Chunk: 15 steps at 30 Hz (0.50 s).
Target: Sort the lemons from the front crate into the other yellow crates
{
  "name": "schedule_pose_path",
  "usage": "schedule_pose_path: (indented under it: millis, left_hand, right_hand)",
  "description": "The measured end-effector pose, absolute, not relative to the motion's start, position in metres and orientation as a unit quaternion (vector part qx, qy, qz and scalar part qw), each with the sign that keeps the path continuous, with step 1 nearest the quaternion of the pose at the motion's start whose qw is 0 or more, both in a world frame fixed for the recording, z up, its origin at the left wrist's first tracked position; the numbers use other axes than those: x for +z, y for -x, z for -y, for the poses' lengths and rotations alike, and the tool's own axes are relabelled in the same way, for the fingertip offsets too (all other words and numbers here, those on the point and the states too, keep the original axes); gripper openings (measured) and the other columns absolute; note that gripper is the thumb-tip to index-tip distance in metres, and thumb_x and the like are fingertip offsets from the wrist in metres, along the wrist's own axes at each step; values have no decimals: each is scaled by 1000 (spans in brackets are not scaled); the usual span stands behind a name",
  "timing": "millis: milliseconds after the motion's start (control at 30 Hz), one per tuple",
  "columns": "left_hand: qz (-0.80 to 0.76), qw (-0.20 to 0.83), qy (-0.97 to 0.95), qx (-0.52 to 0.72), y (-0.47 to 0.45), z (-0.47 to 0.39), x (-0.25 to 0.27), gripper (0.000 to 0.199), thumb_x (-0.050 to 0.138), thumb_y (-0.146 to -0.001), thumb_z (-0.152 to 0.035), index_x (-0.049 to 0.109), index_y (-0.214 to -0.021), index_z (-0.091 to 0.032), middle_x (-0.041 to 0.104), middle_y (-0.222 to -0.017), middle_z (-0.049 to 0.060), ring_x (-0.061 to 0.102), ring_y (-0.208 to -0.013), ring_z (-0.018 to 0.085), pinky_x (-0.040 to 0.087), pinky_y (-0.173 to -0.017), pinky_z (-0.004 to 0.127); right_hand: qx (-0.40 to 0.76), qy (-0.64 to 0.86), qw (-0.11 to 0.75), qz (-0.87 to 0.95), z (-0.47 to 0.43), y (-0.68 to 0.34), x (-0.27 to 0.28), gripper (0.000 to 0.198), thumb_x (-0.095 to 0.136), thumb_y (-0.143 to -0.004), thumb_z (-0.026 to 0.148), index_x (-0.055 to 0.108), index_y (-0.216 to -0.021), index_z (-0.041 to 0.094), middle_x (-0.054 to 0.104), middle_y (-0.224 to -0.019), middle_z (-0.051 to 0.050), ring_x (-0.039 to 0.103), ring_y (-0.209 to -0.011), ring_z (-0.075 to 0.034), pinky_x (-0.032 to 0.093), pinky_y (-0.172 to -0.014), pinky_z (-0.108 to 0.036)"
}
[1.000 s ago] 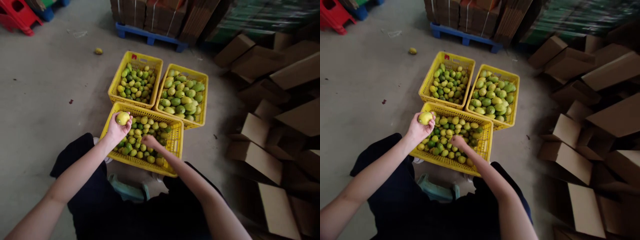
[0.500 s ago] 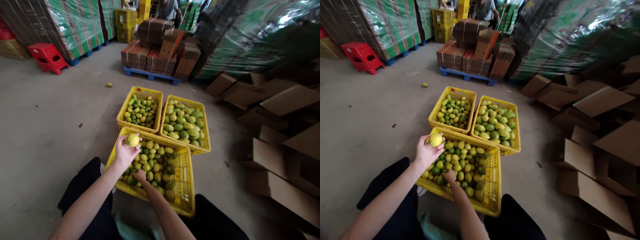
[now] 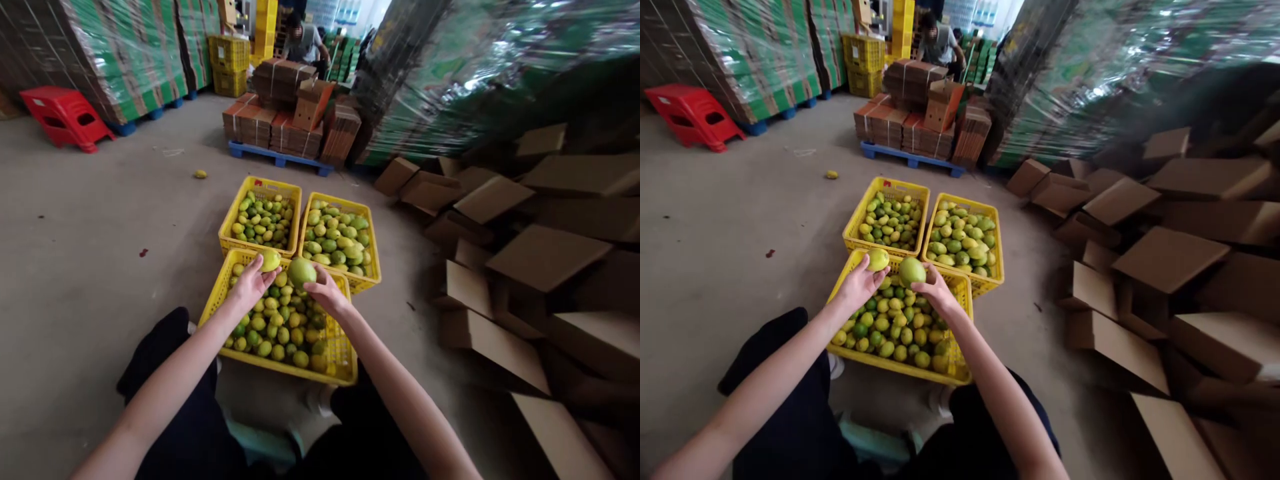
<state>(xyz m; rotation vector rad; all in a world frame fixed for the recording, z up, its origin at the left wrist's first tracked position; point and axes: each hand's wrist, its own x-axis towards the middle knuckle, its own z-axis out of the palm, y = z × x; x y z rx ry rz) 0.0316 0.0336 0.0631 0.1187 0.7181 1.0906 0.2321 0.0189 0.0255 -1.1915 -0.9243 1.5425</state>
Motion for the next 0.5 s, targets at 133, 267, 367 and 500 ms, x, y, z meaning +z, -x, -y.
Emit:
schedule_pose_path:
  millis: [133, 267, 367, 500]
  left_hand:
    - [-296, 840, -103, 443, -43, -23, 51, 46, 72, -81, -58, 68, -90, -13, 68, -71, 6, 63, -61, 14, 49, -52, 22]
    - [-277, 821, -196, 459, -49, -17, 41, 59, 88, -58, -59, 70, -89, -13, 70, -77, 6, 62, -66, 13, 48, -56, 21]
    - [-266, 779, -282, 493, -50, -17, 40, 57, 95, -54, -41, 70, -98, -16, 72, -92, 5, 66, -87, 16, 51, -75, 23]
    - [-267, 747, -382, 474, -49, -20, 41, 63, 94, -56, -21, 69, -113, -20, 71, -104, 3, 65, -100, 17, 50, -90, 25]
  right_hand:
    - [567, 435, 549, 433, 6, -237, 56, 76, 91, -46, 18, 56, -112, 30, 70, -112, 1, 68, -93, -21, 56, -85, -36]
    - [502, 467, 543, 484, 17, -230, 43, 69, 92, -52, 27, 62, -114, 26, 70, -114, -3, 67, -102, -25, 55, -92, -40]
    - [442, 488, 532, 533, 17, -233, 36, 68, 91, -57, 34, 62, -118, 25, 69, -114, -5, 66, -105, -27, 54, -94, -42]
    - [256, 529, 520, 620, 20, -244, 48, 60, 86, -67, 34, 63, -122, 25, 65, -122, -8, 62, -114, -29, 53, -98, -45]
